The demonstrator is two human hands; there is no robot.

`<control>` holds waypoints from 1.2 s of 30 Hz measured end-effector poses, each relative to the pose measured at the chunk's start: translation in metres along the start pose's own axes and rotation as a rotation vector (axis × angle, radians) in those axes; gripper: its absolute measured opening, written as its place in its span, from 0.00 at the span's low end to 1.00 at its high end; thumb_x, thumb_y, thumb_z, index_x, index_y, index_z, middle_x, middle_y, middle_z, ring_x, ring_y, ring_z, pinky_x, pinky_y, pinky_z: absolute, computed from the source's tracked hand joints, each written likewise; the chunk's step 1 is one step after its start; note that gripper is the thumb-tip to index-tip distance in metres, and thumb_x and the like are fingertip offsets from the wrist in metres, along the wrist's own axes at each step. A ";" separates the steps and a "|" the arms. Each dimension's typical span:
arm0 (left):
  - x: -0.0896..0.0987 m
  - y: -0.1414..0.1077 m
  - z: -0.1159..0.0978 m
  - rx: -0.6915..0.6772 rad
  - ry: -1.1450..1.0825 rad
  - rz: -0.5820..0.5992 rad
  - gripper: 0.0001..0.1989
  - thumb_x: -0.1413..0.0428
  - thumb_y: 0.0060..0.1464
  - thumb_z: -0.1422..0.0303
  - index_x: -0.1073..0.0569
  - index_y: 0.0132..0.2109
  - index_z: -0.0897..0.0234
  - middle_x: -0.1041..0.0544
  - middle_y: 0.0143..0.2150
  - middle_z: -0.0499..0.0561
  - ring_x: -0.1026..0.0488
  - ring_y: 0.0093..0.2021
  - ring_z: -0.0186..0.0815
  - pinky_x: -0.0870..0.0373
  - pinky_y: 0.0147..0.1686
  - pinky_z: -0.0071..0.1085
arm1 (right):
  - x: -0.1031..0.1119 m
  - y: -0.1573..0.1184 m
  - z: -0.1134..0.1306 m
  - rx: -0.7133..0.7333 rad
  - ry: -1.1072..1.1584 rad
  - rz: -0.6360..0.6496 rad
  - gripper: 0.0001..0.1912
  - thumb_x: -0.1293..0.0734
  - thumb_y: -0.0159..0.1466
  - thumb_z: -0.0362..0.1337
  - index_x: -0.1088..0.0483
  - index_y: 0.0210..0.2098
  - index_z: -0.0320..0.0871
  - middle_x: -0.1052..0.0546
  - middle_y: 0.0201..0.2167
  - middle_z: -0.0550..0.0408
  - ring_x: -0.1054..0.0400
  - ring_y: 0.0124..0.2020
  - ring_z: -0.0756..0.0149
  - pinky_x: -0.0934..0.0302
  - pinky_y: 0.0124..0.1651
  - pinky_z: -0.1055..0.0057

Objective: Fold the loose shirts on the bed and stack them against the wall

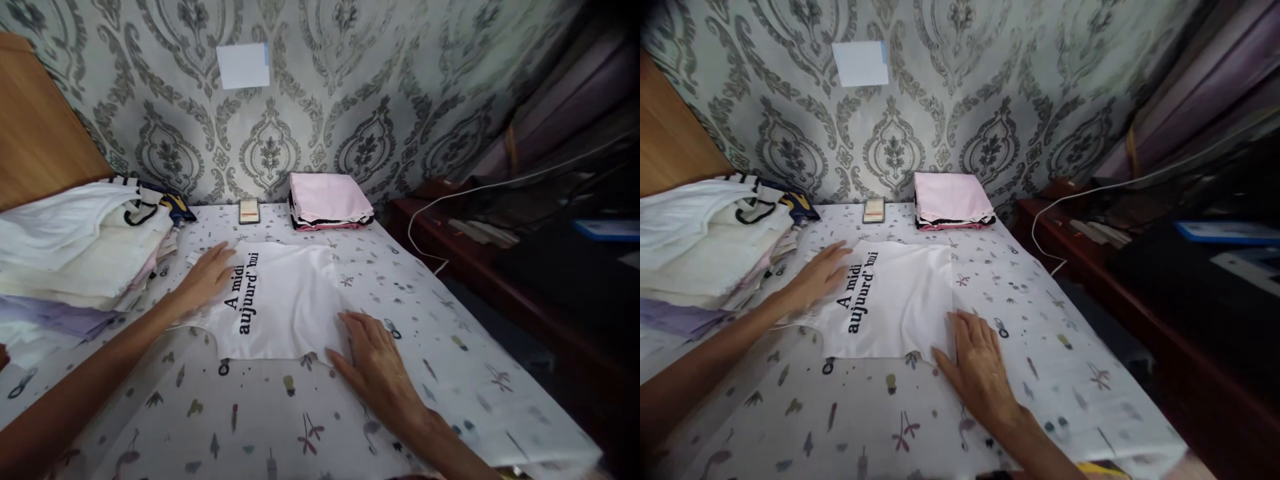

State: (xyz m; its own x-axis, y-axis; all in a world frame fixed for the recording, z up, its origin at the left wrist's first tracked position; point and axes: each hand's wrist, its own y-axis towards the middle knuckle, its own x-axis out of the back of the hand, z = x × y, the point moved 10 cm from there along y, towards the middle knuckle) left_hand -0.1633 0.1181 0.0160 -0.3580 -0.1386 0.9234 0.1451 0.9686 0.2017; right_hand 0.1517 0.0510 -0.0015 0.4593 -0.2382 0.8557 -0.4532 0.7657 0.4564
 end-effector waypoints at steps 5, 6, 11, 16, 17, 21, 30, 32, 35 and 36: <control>-0.027 -0.068 -0.117 -0.437 -0.077 0.334 0.13 0.47 0.63 0.55 0.29 0.43 0.61 0.25 0.44 0.54 0.28 0.43 0.41 0.31 0.45 0.37 | 0.005 -0.010 0.000 -0.133 -0.017 0.051 0.11 0.35 0.65 0.46 0.33 0.39 0.45 0.27 0.37 0.47 0.31 0.40 0.52 0.34 0.43 0.54; -0.031 -0.079 -0.126 -0.476 -0.031 0.362 0.13 0.44 0.60 0.56 0.29 0.42 0.61 0.26 0.42 0.53 0.29 0.42 0.42 0.31 0.44 0.37 | 0.005 -0.010 0.002 -0.141 -0.006 0.066 0.09 0.35 0.65 0.45 0.34 0.35 0.46 0.27 0.35 0.48 0.32 0.38 0.53 0.35 0.42 0.55; -0.028 -0.098 -0.111 -0.443 0.111 0.312 0.10 0.52 0.59 0.76 0.28 0.42 0.60 0.24 0.41 0.54 0.28 0.41 0.41 0.33 0.41 0.36 | 0.006 -0.002 -0.010 -0.305 0.193 0.160 0.15 0.39 0.64 0.42 0.44 0.24 0.48 0.31 0.23 0.56 0.36 0.26 0.62 0.40 0.31 0.65; -0.011 -0.098 -0.099 -0.331 -0.026 0.522 0.09 0.52 0.57 0.75 0.28 0.38 0.59 0.23 0.38 0.49 0.26 0.38 0.38 0.34 0.38 0.31 | 0.010 -0.008 -0.043 -0.629 0.565 0.199 0.16 0.38 0.62 0.47 0.46 0.23 0.48 0.36 0.13 0.63 0.40 0.18 0.67 0.44 0.26 0.70; -0.010 -0.094 -0.102 -0.319 -0.056 0.595 0.06 0.50 0.57 0.73 0.28 0.37 0.59 0.23 0.37 0.48 0.26 0.37 0.37 0.34 0.37 0.30 | 0.009 -0.011 -0.044 -0.660 0.627 0.204 0.16 0.38 0.62 0.47 0.45 0.24 0.48 0.35 0.13 0.63 0.39 0.18 0.68 0.43 0.26 0.70; -0.018 -0.033 -0.129 -0.346 -0.188 0.702 0.07 0.49 0.59 0.67 0.27 0.38 0.60 0.24 0.33 0.47 0.28 0.32 0.35 0.38 0.31 0.27 | -0.004 -0.026 -0.044 -0.720 0.773 0.196 0.14 0.36 0.60 0.47 0.44 0.27 0.48 0.34 0.17 0.65 0.40 0.16 0.70 0.44 0.22 0.72; -0.113 0.198 -0.165 -0.115 -0.060 0.231 0.07 0.45 0.49 0.75 0.25 0.37 0.64 0.21 0.41 0.54 0.25 0.45 0.42 0.32 0.44 0.32 | -0.009 -0.036 -0.045 -0.691 0.773 0.165 0.11 0.36 0.61 0.46 0.37 0.30 0.46 0.42 0.19 0.65 0.44 0.20 0.72 0.45 0.22 0.75; -0.123 0.213 -0.167 -0.099 -0.045 0.219 0.06 0.44 0.46 0.77 0.27 0.32 0.63 0.21 0.36 0.53 0.25 0.41 0.43 0.32 0.42 0.33 | -0.006 -0.035 -0.045 -0.700 0.821 0.177 0.12 0.37 0.62 0.47 0.37 0.30 0.46 0.41 0.20 0.64 0.43 0.20 0.72 0.45 0.23 0.75; -0.118 0.223 -0.169 -0.120 -0.058 0.149 0.06 0.45 0.48 0.78 0.28 0.32 0.62 0.22 0.37 0.52 0.26 0.42 0.42 0.32 0.43 0.33 | 0.004 -0.032 -0.052 -0.716 0.875 0.143 0.15 0.37 0.63 0.50 0.35 0.30 0.45 0.40 0.19 0.64 0.44 0.20 0.72 0.46 0.23 0.75; -0.114 0.225 -0.171 -0.132 -0.070 0.108 0.06 0.46 0.51 0.77 0.27 0.35 0.62 0.22 0.40 0.53 0.27 0.44 0.42 0.32 0.45 0.34 | 0.009 -0.032 -0.058 -0.723 0.870 0.109 0.15 0.38 0.64 0.50 0.34 0.31 0.45 0.39 0.19 0.64 0.44 0.19 0.72 0.46 0.23 0.75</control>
State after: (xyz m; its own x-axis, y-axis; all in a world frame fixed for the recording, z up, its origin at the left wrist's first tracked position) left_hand 0.0679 0.3163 0.0124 -0.3959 -0.0159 0.9182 0.3041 0.9412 0.1475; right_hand 0.2147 0.0593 -0.0223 0.9469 0.1303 0.2938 -0.1055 0.9895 -0.0987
